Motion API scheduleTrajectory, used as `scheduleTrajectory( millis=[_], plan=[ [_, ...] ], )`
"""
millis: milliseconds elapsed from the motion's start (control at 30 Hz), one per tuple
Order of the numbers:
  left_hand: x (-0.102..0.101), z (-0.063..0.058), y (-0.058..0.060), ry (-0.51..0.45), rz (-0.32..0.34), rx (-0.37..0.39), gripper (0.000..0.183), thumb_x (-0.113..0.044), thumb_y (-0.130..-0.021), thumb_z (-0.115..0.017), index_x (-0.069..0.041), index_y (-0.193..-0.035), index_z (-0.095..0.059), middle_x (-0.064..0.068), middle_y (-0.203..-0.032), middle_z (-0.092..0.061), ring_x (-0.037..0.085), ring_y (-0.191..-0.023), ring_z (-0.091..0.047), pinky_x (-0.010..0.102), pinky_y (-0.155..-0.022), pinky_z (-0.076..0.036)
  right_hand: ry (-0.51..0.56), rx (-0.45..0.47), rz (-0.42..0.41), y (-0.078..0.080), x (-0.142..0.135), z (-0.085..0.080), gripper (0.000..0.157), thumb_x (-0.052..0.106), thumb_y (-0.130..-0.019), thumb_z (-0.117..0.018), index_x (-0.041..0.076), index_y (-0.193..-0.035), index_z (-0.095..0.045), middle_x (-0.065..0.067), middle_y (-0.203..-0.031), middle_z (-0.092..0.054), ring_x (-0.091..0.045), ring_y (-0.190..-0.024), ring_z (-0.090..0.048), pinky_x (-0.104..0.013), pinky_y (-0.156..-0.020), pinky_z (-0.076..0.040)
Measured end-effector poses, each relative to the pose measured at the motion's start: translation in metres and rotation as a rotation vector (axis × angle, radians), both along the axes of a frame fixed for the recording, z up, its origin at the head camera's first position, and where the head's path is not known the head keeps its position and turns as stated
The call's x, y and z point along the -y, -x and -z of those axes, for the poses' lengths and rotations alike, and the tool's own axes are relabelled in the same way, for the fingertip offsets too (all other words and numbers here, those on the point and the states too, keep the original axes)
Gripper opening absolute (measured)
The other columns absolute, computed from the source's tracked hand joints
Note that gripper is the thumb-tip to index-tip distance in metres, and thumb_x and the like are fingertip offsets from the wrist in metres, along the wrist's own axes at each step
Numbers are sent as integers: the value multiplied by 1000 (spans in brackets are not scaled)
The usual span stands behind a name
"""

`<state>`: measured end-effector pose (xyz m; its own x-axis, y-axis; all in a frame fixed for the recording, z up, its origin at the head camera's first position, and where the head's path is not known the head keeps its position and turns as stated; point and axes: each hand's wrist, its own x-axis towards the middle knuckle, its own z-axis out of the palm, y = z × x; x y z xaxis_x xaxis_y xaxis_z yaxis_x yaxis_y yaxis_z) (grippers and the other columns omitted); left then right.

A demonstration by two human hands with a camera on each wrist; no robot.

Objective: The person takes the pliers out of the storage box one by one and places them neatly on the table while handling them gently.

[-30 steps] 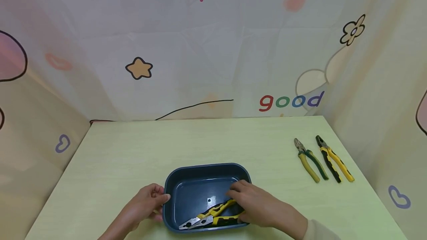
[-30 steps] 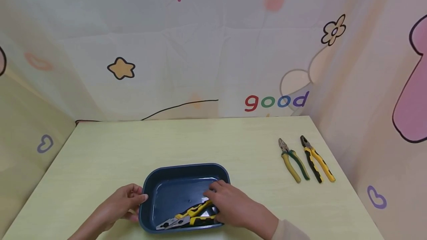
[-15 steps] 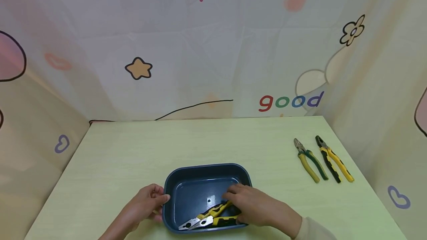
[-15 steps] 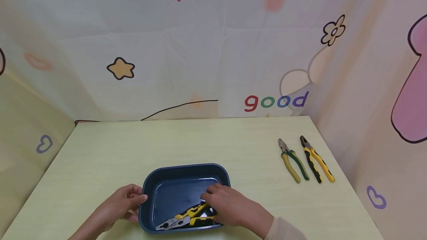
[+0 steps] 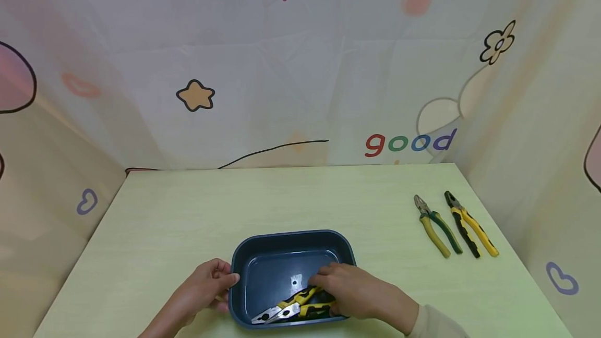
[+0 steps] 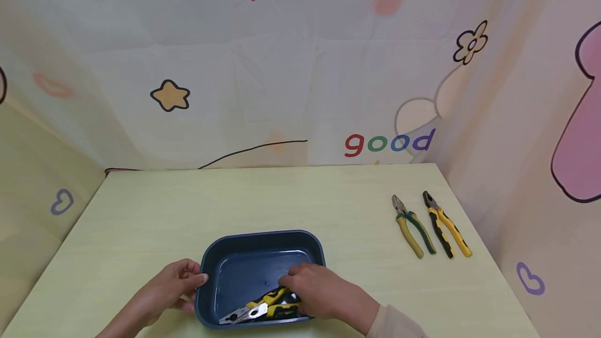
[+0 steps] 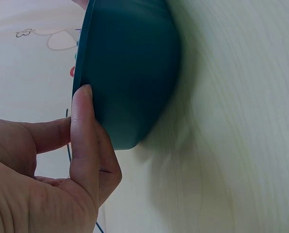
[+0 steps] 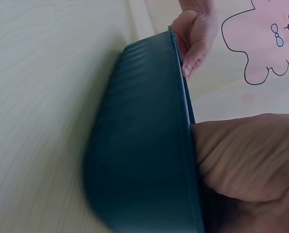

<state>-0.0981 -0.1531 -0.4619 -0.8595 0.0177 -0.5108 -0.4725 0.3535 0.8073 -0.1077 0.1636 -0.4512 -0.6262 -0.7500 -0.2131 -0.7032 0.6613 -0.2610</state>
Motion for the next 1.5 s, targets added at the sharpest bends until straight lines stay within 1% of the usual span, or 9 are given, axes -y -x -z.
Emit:
scheduleTrajectory(
  millis=[267,433,733,967,1233,1500],
  plan=[
    [0,0,0,4,-3,6,14,-8,-100,-67,0,-106,-57,11,-83,-59,22,-66,-59,29,-54,-57,-29,-66,-31,0,6,5,51,26,-78,-93,21,-124,-70,8,-102,-64,-8,-92,-54,-27,-85,-51],
    [0,0,0,5,-5,6,14,-8,-100,-67,0,-106,-56,11,-84,-59,22,-66,-59,30,-54,-57,-24,-68,-33,1,6,6,52,28,-78,-93,22,-123,-70,8,-102,-63,-9,-92,-54,-27,-84,-51],
    [0,0,0,2,-5,6,14,-8,-101,-66,0,-107,-56,11,-85,-60,22,-67,-60,30,-54,-57,-15,-91,-43,-2,7,7,48,29,-78,-93,21,-120,-71,8,-101,-63,-8,-93,-56,-29,-86,-51],
    [1,0,-1,-5,-5,-2,15,-8,-100,-67,0,-107,-56,12,-85,-60,22,-66,-60,30,-54,-57,-1,-82,-45,-1,7,6,46,28,-79,-92,21,-120,-71,8,-102,-64,-7,-93,-56,-26,-85,-51],
    [0,-1,1,8,2,7,14,-8,-100,-66,0,-107,-57,12,-85,-61,22,-67,-61,30,-54,-57,25,-62,-63,1,4,5,41,29,-86,-86,18,-122,-70,8,-102,-63,-6,-91,-54,-23,-83,-50],
    [-1,-1,0,-4,10,-3,15,-7,-100,-67,1,-106,-56,11,-86,-60,22,-66,-60,30,-54,-57,42,-47,-73,4,4,7,37,29,-88,-84,15,-120,-70,9,-101,-62,-5,-92,-53,-23,-85,-50]
  ],
)
